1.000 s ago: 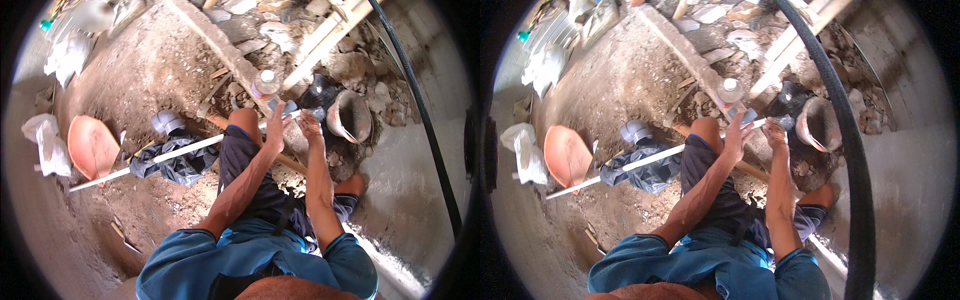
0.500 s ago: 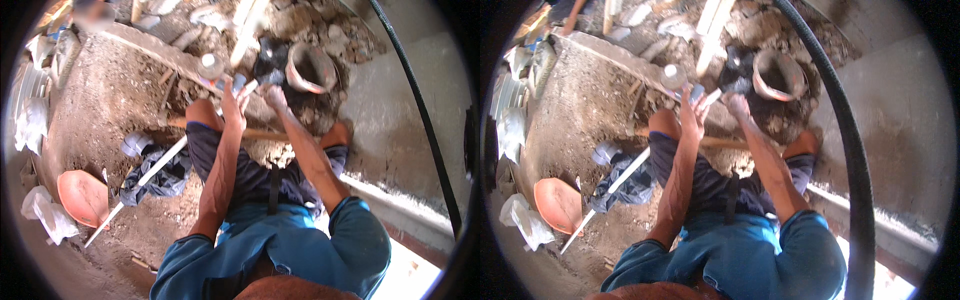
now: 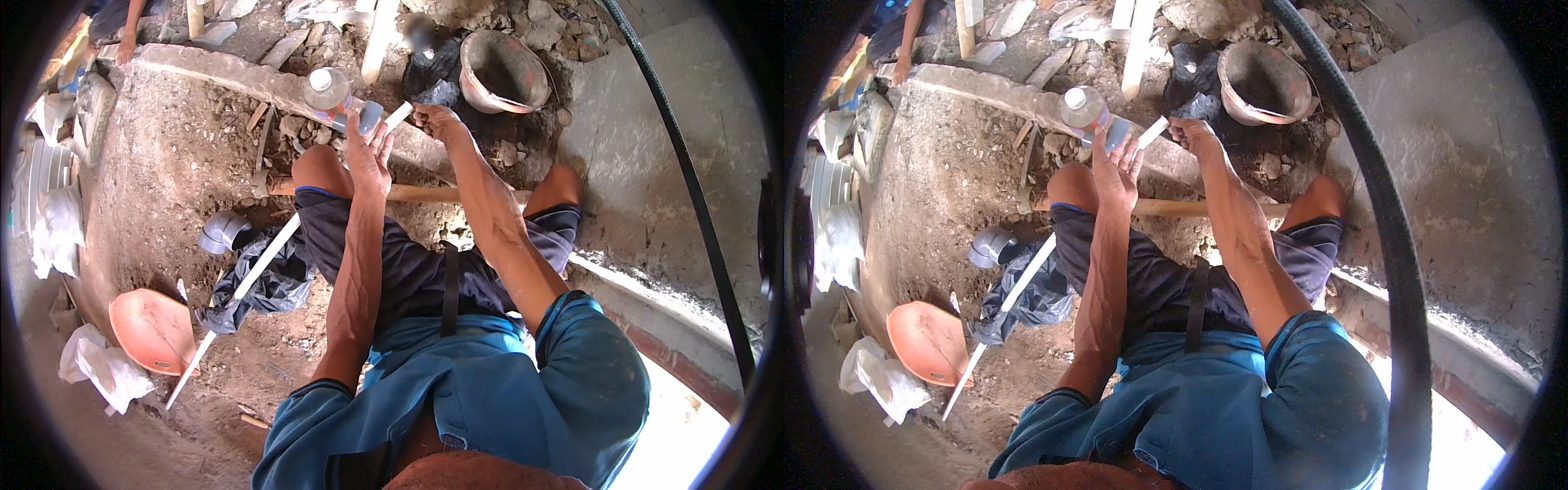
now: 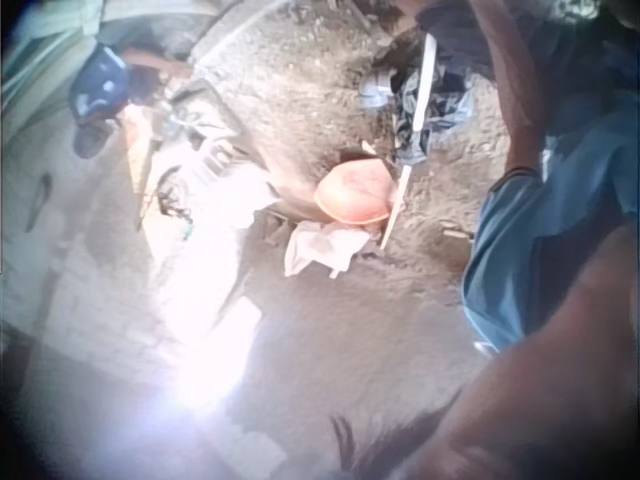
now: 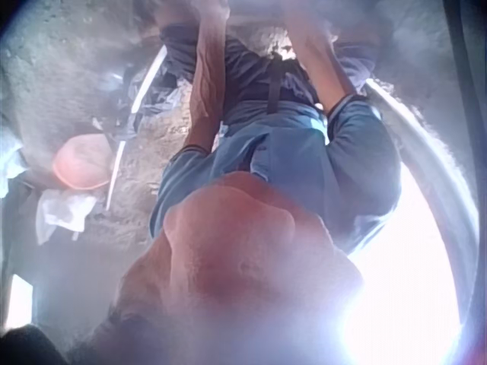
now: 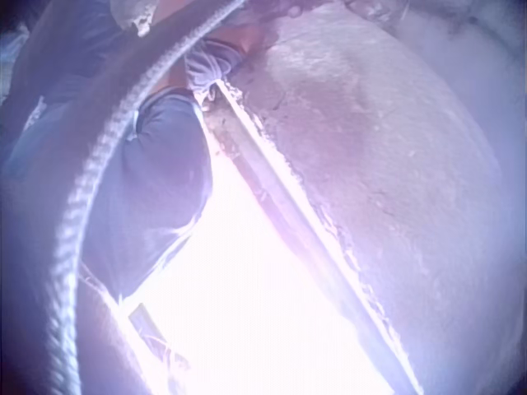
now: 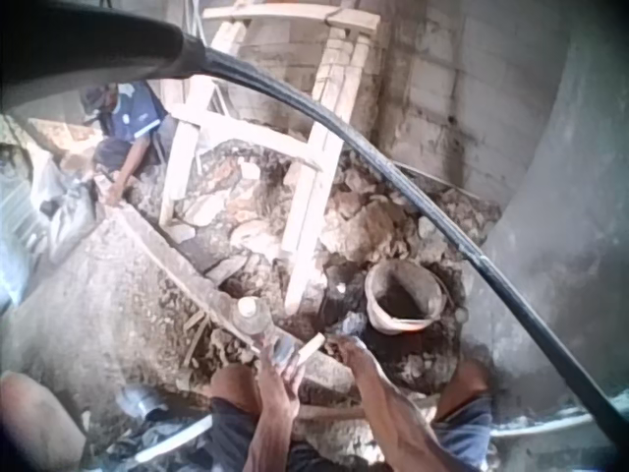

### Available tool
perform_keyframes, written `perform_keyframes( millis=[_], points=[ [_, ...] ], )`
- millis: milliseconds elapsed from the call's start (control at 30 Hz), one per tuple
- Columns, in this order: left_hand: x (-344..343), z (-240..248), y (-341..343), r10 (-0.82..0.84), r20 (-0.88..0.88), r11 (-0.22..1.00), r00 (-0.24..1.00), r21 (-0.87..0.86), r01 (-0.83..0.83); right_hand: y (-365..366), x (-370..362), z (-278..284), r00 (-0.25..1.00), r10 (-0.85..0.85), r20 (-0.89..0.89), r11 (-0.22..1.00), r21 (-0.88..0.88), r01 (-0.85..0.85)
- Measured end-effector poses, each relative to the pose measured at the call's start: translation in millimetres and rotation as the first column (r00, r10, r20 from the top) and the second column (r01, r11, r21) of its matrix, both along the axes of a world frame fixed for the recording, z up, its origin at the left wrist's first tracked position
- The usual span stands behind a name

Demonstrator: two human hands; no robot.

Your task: The person cuts a PVC pipe using a hacksaw blade, applies glue from a bottle to a pipe end and a fitting, and joins the pieces together.

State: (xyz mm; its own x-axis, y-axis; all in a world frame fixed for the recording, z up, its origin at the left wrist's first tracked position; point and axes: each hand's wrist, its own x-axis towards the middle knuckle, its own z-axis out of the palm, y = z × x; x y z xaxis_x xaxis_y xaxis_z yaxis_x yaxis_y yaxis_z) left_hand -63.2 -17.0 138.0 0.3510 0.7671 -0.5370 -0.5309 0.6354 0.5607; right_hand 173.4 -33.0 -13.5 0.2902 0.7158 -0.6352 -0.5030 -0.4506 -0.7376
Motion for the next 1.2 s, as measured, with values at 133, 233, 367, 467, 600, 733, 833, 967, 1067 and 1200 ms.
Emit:
perform_keyframes(
  millis=[133, 233, 367, 467, 600, 733, 833, 967, 1067, 1200],
  points=[
    [-2.8, 1.2, 1.4, 0.021, -0.023, 1.000, 0.999, 0.008, -0.021, -10.4, -1.1, 9.8, 0.997, 0.035, -0.069, 0.999, -0.011, -0.035],
    [-4.0, -4.4, 2.8, 0.018, -0.019, 1.000, 1.000, 0.019, -0.018, -20.3, -14.8, 25.6, 0.987, -0.075, -0.141, 0.991, 0.100, 0.090],
    [-0.5, -8.0, 1.6, 0.006, -0.011, 1.000, 1.000, 0.010, -0.006, -14.4, -26.2, 35.8, 1.000, -0.010, -0.003, 0.995, 0.098, 0.010],
    [-6.2, -12.4, 5.3, 0.013, -0.026, 1.000, 1.000, 0.009, -0.012, -6.5, -28.2, 36.3, 0.991, 0.059, 0.120, 0.996, 0.066, -0.067],
    [14.5, 1.9, -6.7, -0.021, -0.003, 1.000, 1.000, 0.004, 0.021, -1.8, 2.9, 22.8, 0.784, 0.072, 0.616, 0.997, -0.019, -0.076],
    [-7.5, -0.1, 2.9, 0.043, -0.055, 0.999, 0.998, 0.011, -0.043, 16.3, -58.5, 43.8, 0.302, 0.030, 0.953, 0.999, -0.033, 0.004],
    [-7.9, 1.4, 2.9, 0.037, -0.043, 0.999, 0.998, 0.003, -0.037, 24.9, -55.4, 45.7, 0.307, 0.044, 0.951, 0.994, -0.073, 0.084],
    [-5.0, 0.2, 1.1, 0.021, -0.005, 1.000, 1.000, 0.002, -0.021, 45.4, -11.9, 12.9, 0.792, 0.355, 0.498, 0.929, -0.287, -0.236],
    [-11.4, 2.2, 5.0, 0.053, -0.050, 0.998, 0.997, -0.020, -0.054, 69.9, -28.4, -2.5, 0.496, 0.439, 0.749, 0.881, -0.467, -0.074],
    [28.6, 13.4, -16.1, -0.030, 0.050, 0.998, 0.998, -0.056, 0.032, 46.2, 69.1, -37.1, 0.740, 0.251, 0.624, 0.903, -0.426, 0.052]
  ],
)
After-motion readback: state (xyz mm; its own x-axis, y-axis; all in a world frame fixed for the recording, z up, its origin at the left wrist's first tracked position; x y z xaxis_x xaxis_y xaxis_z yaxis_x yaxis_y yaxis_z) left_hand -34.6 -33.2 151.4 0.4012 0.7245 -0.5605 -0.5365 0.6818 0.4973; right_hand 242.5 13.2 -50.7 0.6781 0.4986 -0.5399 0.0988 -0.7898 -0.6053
